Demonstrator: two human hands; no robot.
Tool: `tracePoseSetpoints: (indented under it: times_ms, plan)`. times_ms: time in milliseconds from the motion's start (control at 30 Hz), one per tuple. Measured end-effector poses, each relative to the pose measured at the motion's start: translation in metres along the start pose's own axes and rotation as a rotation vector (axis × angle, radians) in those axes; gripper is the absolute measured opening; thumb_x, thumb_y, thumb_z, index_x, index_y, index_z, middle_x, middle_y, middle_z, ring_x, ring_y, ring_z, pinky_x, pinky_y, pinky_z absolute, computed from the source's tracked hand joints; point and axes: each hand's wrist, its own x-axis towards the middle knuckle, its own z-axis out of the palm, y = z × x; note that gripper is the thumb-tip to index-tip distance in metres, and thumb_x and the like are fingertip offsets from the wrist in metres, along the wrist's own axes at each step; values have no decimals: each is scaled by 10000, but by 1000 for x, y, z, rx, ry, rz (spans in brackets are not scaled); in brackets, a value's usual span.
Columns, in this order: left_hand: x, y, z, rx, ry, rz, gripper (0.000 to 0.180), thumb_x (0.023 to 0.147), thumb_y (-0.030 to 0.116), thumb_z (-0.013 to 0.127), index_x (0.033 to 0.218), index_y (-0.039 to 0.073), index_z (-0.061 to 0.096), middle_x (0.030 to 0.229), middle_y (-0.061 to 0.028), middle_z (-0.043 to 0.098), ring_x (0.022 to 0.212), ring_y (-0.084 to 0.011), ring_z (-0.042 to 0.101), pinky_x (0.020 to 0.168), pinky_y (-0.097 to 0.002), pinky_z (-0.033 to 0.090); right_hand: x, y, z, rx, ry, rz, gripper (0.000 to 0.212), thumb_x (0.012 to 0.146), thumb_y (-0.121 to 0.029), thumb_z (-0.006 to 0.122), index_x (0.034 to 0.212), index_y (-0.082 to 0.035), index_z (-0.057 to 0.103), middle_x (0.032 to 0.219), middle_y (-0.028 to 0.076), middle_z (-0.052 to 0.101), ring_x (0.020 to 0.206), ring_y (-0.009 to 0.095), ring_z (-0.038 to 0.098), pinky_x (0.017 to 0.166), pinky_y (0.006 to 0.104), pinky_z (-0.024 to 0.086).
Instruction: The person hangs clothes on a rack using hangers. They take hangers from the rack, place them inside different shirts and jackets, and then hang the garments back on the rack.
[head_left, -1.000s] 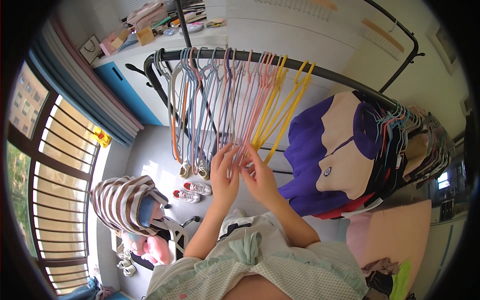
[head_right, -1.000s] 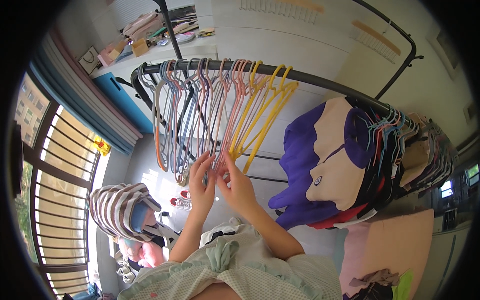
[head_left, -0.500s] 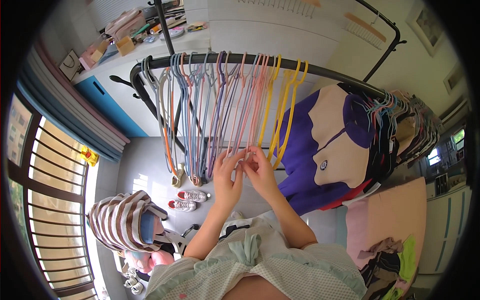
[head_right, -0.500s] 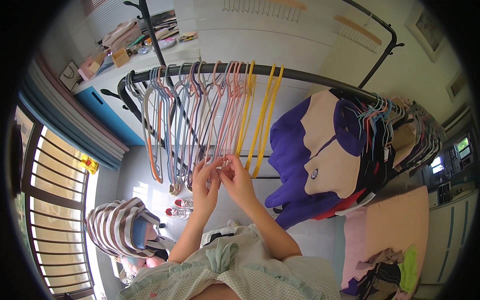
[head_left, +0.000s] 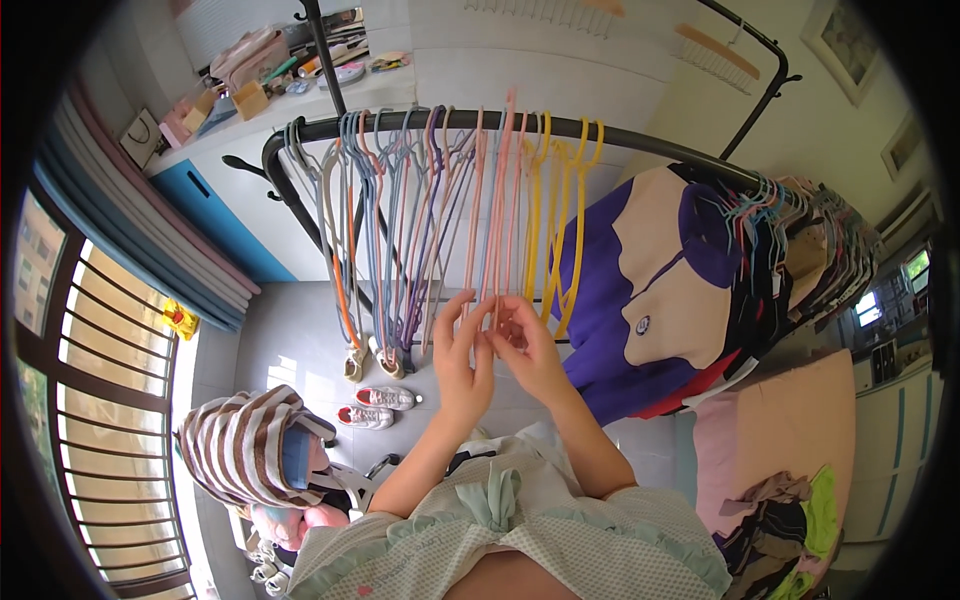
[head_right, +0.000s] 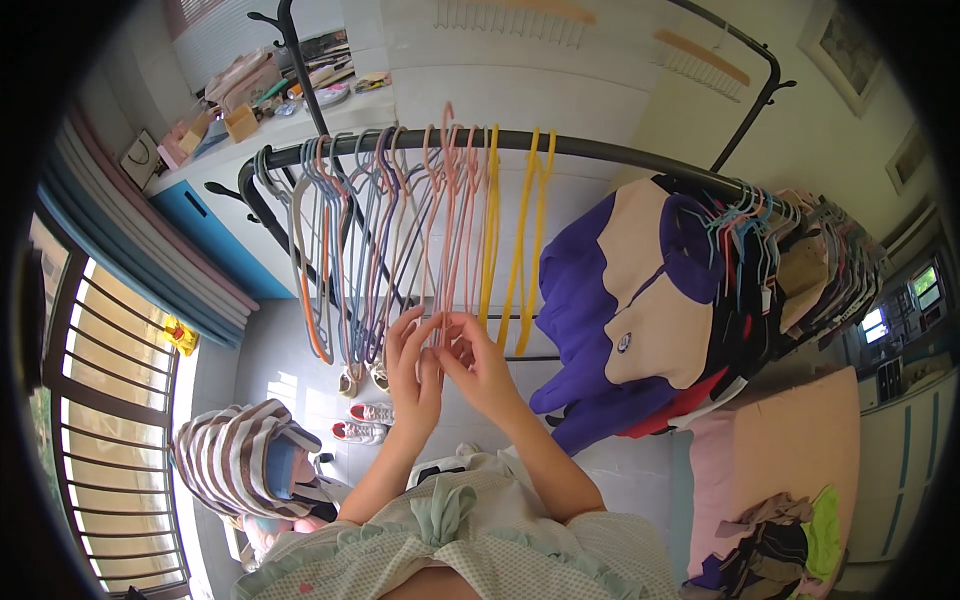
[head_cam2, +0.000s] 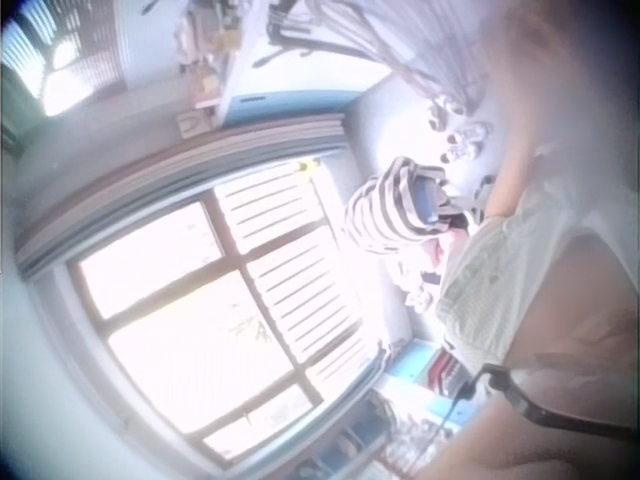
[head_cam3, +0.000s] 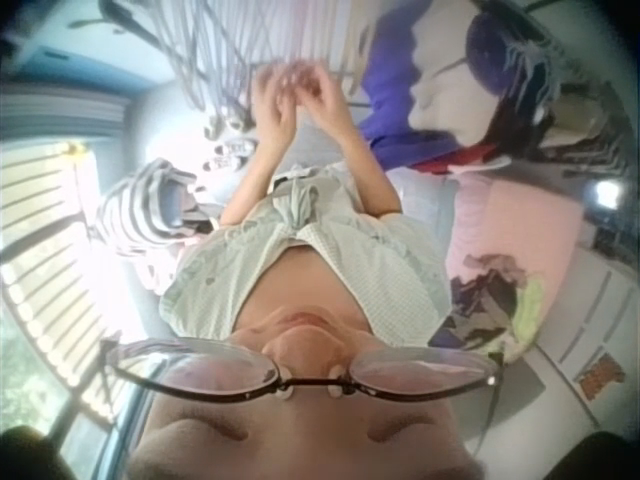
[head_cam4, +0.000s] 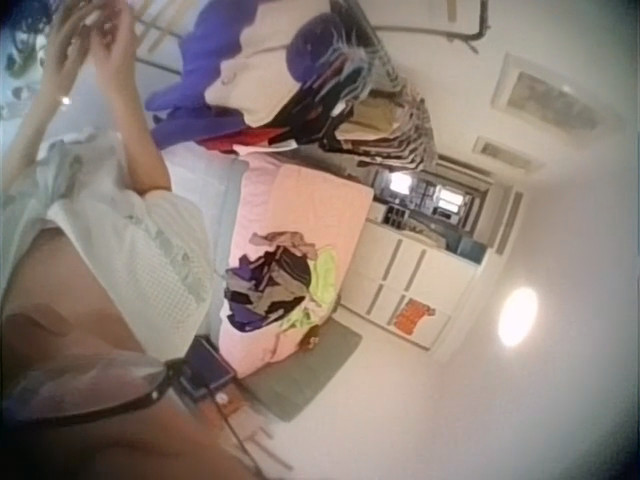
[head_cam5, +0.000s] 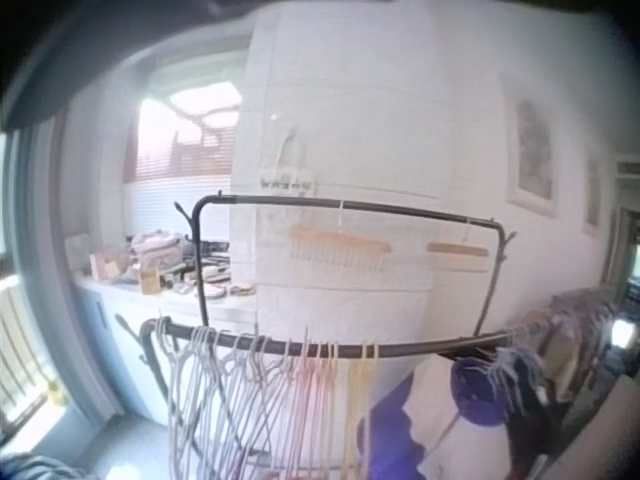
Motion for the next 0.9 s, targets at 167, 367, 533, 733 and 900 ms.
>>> tracePoseSetpoints:
  times_ms: [167, 367, 533, 733, 900]
  plan:
    - [6, 6, 12, -297, -39, -47, 397, 858, -59, 355, 1227, 19, 478, 1263, -160, 414, 1120, -278, 473, 889, -351, 443, -28, -21, -14, 94, -99, 65, 237, 878, -19, 522, 1094, -54, 432, 833, -4, 519, 666, 39, 480, 572, 186, 388]
    - [14, 22, 42, -292, 18, 47, 440, 823, -70, 386, 1252, -5, 457, 1296, -168, 408, 1172, -281, 442, 914, -356, 420, -74, -49, -46, 163, -264, 239, 174, 898, -69, 506, 1047, -70, 416, 774, 8, 517, 628, 54, 482, 529, 186, 369]
    - [28, 38, 60, -102, 96, 249, 485, 799, -58, 458, 1280, -2, 438, 1301, -181, 416, 1191, -317, 420, 981, -385, 339, -125, -67, -77, 403, -309, 249, 202, 896, -57, 492, 1081, -77, 413, 751, -1, 499, 627, 45, 461, 480, 192, 312]
    - [32, 59, 85, 52, 0, 366, 348, 793, -7, 550, 1135, 55, 545, 1195, -108, 514, 1171, -317, 436, 959, -395, 346, -191, -82, -117, 441, -375, 285, 183, 895, -110, 490, 1066, -62, 443, 655, -16, 475, 563, 40, 443, 469, 184, 285]
    - [12, 82, 102, -13, -104, 432, 43, 757, 47, 619, 796, 50, 637, 850, -48, 628, 937, -273, 560, 788, -362, 418, -256, -92, -152, 477, -267, 260, 248, 872, -89, 487, 1107, -15, 458, 581, -23, 434, 491, 43, 399, 474, 194, 296]
